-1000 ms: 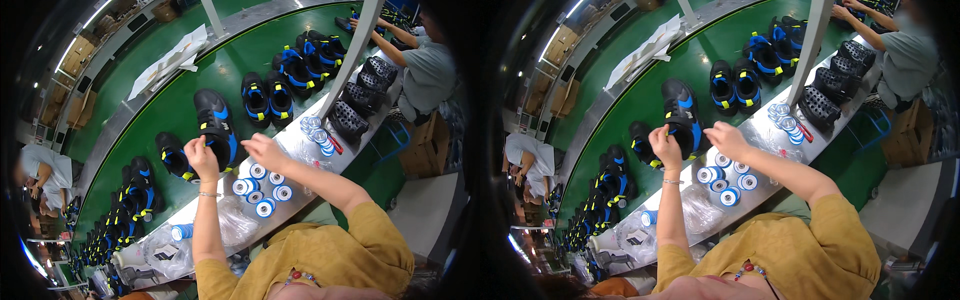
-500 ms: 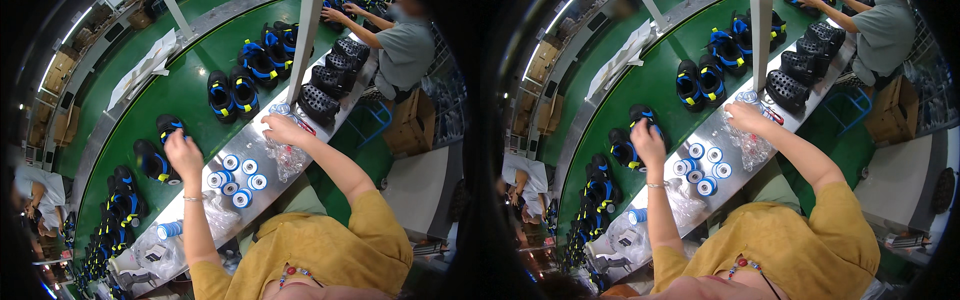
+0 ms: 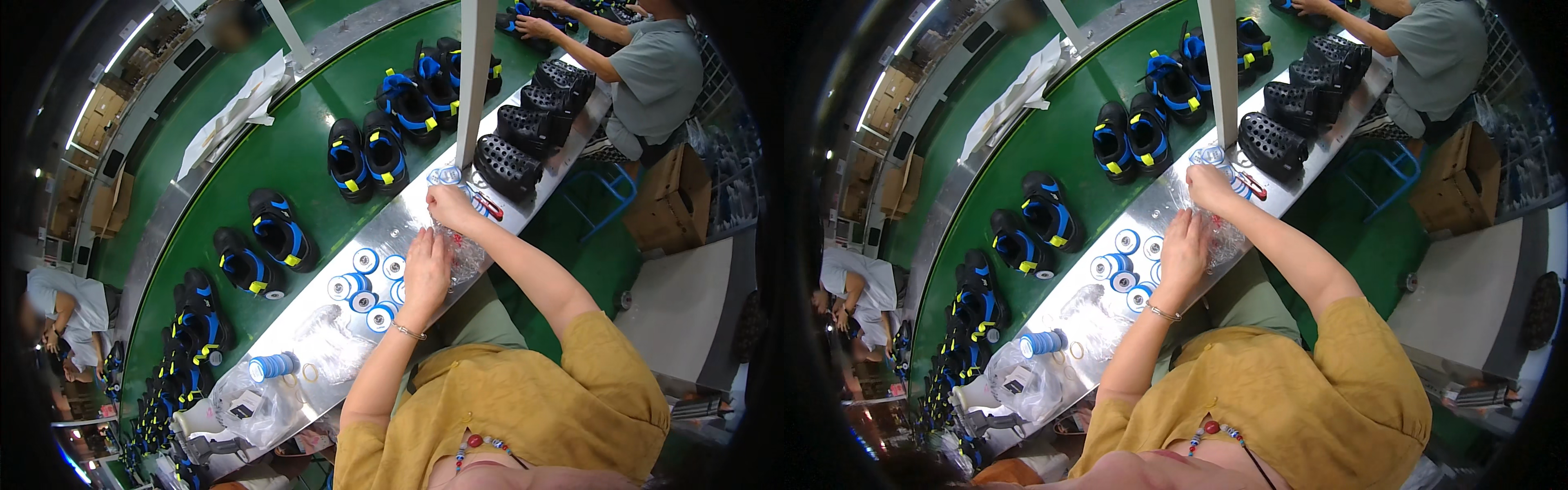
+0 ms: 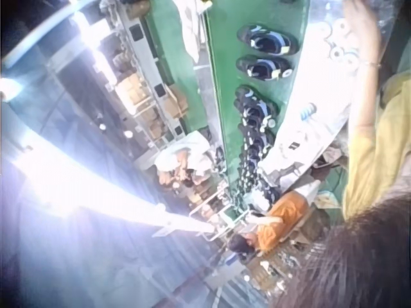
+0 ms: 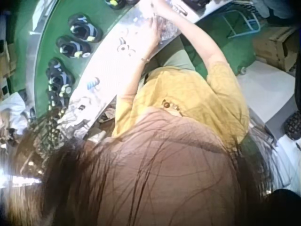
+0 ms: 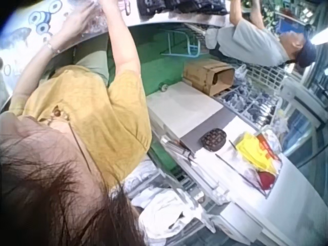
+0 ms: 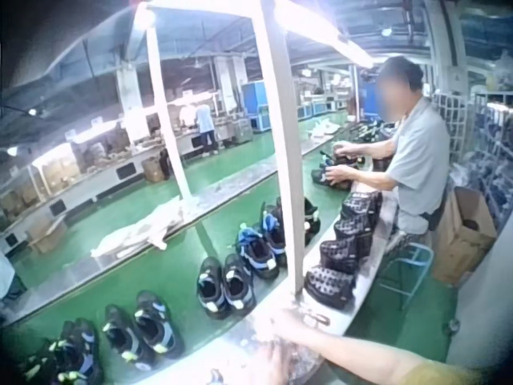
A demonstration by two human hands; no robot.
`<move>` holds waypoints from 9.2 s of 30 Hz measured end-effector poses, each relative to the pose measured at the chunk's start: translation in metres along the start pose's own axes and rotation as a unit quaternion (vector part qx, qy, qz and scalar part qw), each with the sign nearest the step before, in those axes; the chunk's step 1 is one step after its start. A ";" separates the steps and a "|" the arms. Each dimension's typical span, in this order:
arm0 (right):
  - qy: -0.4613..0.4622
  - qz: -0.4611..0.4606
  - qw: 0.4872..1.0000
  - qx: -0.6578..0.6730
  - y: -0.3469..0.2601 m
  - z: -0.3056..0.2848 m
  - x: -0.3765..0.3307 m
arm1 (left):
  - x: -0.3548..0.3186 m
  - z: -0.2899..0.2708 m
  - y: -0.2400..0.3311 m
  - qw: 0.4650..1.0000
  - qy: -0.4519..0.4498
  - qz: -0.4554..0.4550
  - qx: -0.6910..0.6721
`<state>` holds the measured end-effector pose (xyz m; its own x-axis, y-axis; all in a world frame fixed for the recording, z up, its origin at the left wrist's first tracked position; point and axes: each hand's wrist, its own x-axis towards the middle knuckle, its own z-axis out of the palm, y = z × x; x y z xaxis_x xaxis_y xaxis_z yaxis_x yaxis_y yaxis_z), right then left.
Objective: The person attaches small circular tags to the tongue of black and blue shoes moving along a conveyor belt. They pick up each tag, place it on the shoe, and move the shoe forward as the belt advances.
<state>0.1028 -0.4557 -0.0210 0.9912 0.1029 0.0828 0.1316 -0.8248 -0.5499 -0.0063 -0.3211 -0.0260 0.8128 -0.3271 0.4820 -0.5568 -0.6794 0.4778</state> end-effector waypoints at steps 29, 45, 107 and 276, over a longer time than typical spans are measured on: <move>-0.053 -0.075 0.903 0.420 -0.050 -0.046 -0.074 | -0.023 -0.030 0.032 0.949 0.135 -0.192 -0.211; -0.059 0.021 0.865 0.497 -0.028 -0.020 -0.087 | -0.027 -0.024 -0.011 0.970 0.067 -0.188 -0.141; -0.182 -0.129 0.940 0.256 -0.063 -0.007 0.002 | 0.035 -0.052 -0.081 0.831 0.083 -0.347 -0.426; -0.237 -0.227 0.853 0.406 -0.054 0.013 0.089 | 0.071 -0.048 -0.122 0.790 0.148 -0.371 -0.466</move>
<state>0.1837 -0.3948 0.0056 0.7050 0.6803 0.2004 0.2773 -0.0042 -0.9608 0.1110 -0.2300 -0.0142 0.9757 0.1953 -0.0994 0.0571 0.2110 0.9758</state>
